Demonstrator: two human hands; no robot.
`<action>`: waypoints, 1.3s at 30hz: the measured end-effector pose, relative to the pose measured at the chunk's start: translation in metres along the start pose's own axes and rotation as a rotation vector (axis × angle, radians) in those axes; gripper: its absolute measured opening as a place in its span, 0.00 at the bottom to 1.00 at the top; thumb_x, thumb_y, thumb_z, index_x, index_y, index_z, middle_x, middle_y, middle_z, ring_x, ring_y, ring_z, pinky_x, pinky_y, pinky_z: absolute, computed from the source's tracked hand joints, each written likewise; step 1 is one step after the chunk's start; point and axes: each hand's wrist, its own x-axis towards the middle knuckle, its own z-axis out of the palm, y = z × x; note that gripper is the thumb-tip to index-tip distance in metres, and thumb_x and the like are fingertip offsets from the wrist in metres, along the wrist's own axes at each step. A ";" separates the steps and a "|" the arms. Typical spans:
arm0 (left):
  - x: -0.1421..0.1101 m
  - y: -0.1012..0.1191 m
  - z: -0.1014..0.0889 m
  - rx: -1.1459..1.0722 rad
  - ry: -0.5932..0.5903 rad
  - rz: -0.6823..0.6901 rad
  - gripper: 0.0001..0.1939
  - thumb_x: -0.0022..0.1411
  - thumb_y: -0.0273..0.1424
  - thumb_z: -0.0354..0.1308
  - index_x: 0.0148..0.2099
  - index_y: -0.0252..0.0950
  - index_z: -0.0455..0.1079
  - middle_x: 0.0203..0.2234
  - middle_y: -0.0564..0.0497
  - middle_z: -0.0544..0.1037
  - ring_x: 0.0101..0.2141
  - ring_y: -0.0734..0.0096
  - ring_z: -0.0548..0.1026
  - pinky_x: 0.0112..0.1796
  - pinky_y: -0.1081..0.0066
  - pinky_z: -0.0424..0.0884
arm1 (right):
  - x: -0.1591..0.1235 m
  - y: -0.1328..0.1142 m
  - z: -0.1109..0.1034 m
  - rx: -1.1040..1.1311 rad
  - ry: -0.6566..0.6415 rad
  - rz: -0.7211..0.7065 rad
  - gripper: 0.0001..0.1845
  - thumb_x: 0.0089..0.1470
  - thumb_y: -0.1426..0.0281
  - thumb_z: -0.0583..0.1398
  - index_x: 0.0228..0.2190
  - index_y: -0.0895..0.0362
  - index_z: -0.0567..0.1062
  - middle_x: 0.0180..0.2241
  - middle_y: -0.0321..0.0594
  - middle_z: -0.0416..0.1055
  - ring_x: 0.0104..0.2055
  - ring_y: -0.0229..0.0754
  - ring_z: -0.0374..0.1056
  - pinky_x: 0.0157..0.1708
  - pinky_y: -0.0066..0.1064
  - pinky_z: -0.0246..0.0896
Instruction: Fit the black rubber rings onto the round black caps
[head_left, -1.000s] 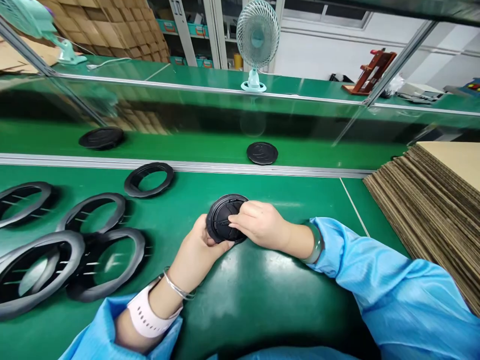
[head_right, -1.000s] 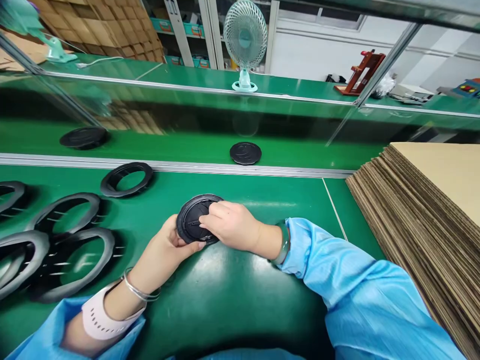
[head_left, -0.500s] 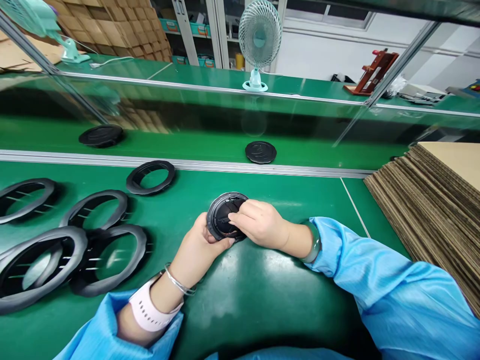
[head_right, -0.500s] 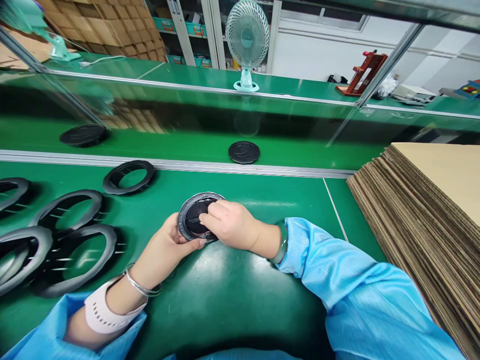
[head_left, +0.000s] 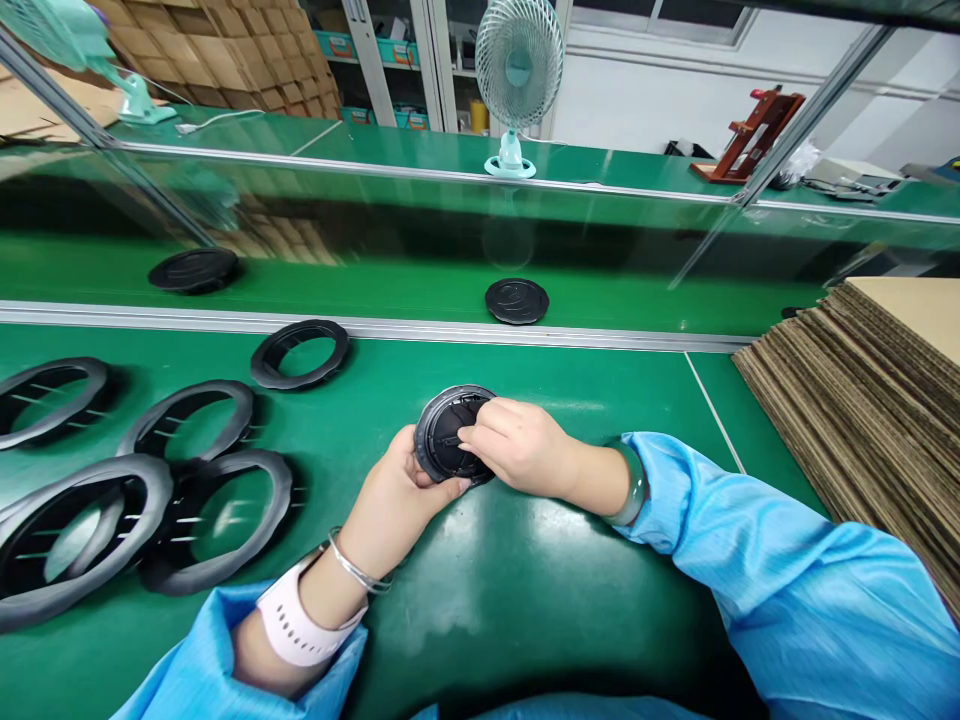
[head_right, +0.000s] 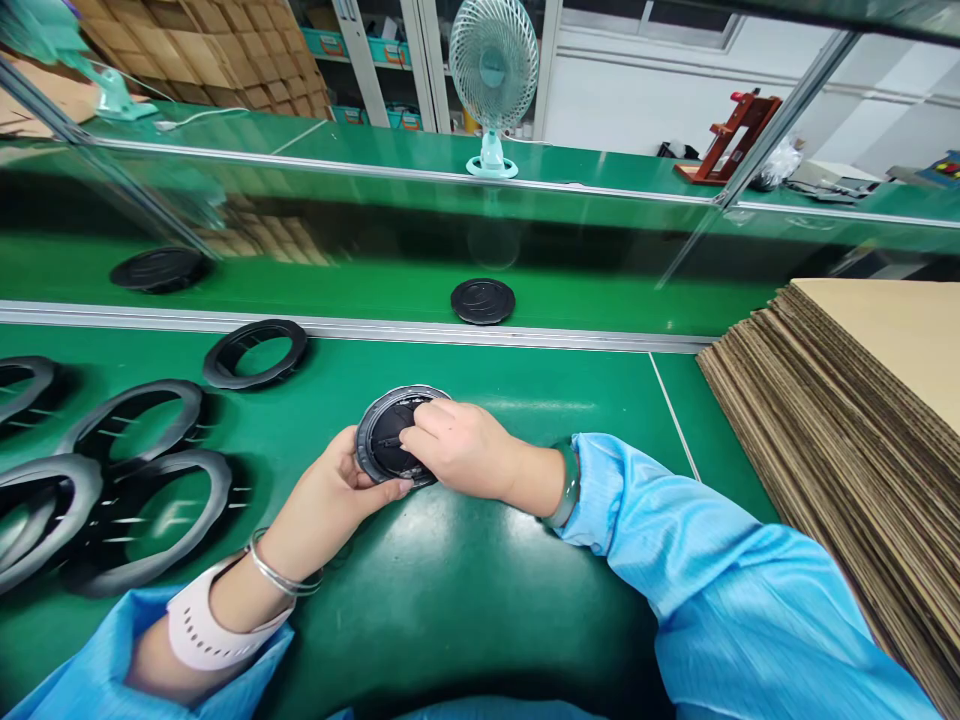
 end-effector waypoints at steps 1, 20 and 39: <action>0.000 -0.001 0.000 0.000 -0.005 0.004 0.35 0.43 0.35 0.74 0.50 0.35 0.60 0.38 0.50 0.78 0.39 0.60 0.78 0.41 0.63 0.76 | 0.000 0.000 0.000 0.010 -0.006 0.009 0.18 0.70 0.72 0.48 0.32 0.62 0.74 0.28 0.42 0.60 0.30 0.45 0.56 0.31 0.34 0.57; -0.003 0.001 0.000 0.039 -0.036 0.028 0.31 0.46 0.35 0.74 0.47 0.37 0.61 0.35 0.51 0.80 0.37 0.60 0.79 0.39 0.65 0.78 | 0.003 -0.007 -0.006 0.021 -0.124 0.083 0.13 0.65 0.78 0.52 0.47 0.68 0.72 0.33 0.46 0.64 0.35 0.47 0.58 0.36 0.36 0.64; 0.001 0.004 -0.004 -0.064 -0.076 -0.024 0.29 0.45 0.29 0.73 0.43 0.36 0.58 0.28 0.57 0.76 0.30 0.71 0.77 0.31 0.76 0.74 | -0.003 -0.001 -0.002 0.033 -0.034 -0.035 0.17 0.67 0.77 0.46 0.37 0.67 0.74 0.31 0.47 0.63 0.31 0.46 0.56 0.31 0.36 0.60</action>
